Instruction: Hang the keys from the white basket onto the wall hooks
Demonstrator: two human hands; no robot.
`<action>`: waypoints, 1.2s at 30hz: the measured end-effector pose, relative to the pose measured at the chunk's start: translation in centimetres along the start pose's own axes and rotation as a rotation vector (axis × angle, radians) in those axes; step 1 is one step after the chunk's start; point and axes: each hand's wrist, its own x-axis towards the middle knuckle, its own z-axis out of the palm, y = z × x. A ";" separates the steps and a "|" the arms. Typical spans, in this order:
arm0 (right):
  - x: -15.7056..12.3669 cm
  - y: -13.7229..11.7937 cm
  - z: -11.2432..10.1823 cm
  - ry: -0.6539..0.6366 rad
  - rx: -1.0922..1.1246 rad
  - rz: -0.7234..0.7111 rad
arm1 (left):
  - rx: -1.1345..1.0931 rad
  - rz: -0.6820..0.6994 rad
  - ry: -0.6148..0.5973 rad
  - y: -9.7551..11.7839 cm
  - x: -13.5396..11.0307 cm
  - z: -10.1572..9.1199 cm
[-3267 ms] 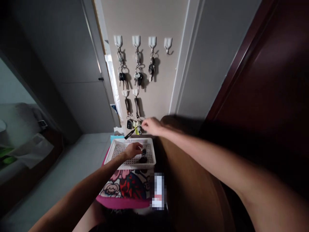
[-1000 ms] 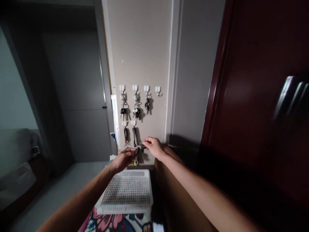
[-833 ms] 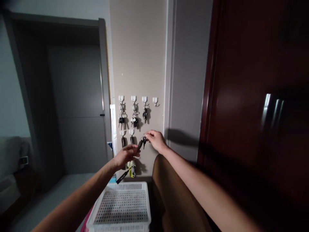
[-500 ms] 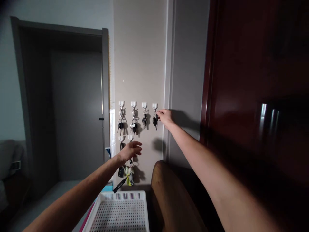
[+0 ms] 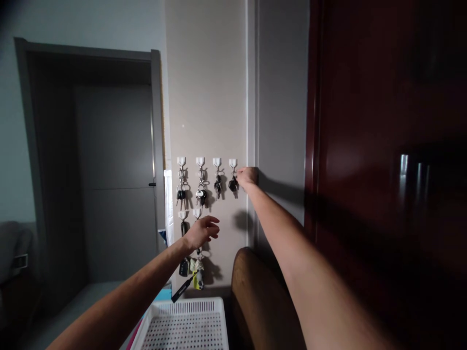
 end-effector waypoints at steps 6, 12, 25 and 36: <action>-4.7 2.1 0.1 -0.008 -0.063 -0.125 | -0.147 -0.061 0.019 -3.8 -2.2 0.0; -18.8 7.8 1.7 -0.698 -0.281 -0.218 | -0.165 -0.327 0.046 -11.6 -6.6 1.6; -25.4 10.9 1.8 -1.303 -0.723 -0.456 | 0.368 -0.409 -0.013 -20.1 -10.5 3.5; -11.9 4.9 1.0 -0.235 -0.211 -0.227 | 0.310 -0.052 0.367 -9.0 -3.4 -5.2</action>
